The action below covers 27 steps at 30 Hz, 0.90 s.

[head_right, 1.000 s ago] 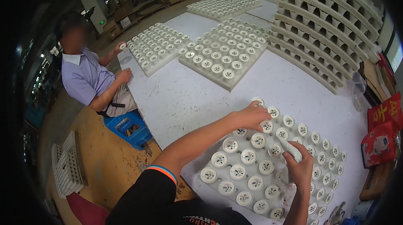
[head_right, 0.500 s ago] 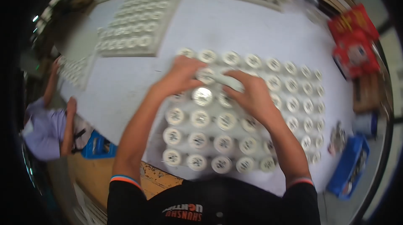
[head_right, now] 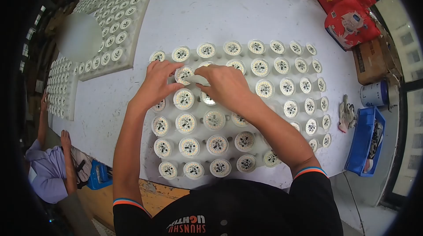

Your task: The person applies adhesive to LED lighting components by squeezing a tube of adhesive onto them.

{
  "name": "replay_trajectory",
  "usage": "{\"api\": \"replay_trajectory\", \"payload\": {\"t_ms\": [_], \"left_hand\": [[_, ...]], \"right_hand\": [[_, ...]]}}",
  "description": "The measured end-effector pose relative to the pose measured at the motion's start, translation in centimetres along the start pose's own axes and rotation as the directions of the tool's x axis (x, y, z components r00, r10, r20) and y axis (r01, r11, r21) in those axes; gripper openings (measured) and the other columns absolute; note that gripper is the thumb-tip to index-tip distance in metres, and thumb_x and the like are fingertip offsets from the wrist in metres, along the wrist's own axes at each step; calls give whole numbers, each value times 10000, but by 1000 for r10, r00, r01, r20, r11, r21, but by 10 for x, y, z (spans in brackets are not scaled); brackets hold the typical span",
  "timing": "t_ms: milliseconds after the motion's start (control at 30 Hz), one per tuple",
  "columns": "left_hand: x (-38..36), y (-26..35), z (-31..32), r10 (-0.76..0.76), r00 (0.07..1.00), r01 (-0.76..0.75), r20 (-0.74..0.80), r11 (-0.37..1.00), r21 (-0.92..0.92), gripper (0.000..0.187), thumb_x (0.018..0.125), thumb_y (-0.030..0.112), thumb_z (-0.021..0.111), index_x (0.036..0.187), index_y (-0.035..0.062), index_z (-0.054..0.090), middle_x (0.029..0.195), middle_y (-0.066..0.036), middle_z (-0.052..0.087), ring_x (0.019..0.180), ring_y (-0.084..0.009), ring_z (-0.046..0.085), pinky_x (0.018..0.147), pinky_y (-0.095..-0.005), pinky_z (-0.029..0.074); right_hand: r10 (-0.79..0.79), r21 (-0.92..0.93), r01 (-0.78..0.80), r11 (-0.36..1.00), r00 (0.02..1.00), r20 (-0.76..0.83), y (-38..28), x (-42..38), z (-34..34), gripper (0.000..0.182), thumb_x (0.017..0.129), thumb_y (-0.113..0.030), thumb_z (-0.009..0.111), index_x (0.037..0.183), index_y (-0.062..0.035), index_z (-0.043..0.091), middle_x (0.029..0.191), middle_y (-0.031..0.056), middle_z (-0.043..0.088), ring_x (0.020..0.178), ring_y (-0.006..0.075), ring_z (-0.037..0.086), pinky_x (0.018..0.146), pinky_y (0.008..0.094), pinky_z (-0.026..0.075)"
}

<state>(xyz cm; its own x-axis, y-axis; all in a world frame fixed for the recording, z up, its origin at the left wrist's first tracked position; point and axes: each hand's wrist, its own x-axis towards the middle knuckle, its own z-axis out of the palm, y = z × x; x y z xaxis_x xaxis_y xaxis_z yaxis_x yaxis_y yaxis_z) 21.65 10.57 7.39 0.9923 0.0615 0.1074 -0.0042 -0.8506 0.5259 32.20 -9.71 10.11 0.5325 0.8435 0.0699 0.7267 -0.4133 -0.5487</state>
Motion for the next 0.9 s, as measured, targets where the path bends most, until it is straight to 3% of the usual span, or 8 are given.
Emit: {"api": "replay_trajectory", "payload": {"t_ms": [533, 733, 900], "left_hand": [[0, 3, -1, 6, 1000, -6, -10, 1000, -7, 546, 723, 164, 782, 1231, 91, 594, 1009, -74, 587, 1053, -266, 502, 1005, -397, 315], [1, 2, -2, 10, 1000, -10, -15, 1000, -2, 543, 721, 162, 782, 1226, 90, 595, 1000, -74, 585, 1037, -270, 502, 994, -396, 320], [1, 2, -1, 12, 1000, -12, -15, 1000, 5, 541, 720, 165, 784, 1222, 89, 597, 979, -72, 580, 1019, -267, 506, 987, -394, 322]], "right_hand": [[-6, -34, 5, 999, 1000, -25, 0, 4, 7, 275, 735, -95, 681, 1007, -134, 703, 861, 93, 693, 736, 298, 656, 651, 407, 515], [-21, -50, 21, 999, 1000, 5, -2, 4, 4, 221, 787, -167, 688, 997, -97, 685, 865, 115, 695, 774, 316, 674, 658, 436, 519], [-8, -59, 7, 998, 1000, -13, 0, 4, 7, 257, 740, -104, 684, 994, -132, 706, 855, 87, 693, 736, 297, 656, 650, 409, 513]]}}
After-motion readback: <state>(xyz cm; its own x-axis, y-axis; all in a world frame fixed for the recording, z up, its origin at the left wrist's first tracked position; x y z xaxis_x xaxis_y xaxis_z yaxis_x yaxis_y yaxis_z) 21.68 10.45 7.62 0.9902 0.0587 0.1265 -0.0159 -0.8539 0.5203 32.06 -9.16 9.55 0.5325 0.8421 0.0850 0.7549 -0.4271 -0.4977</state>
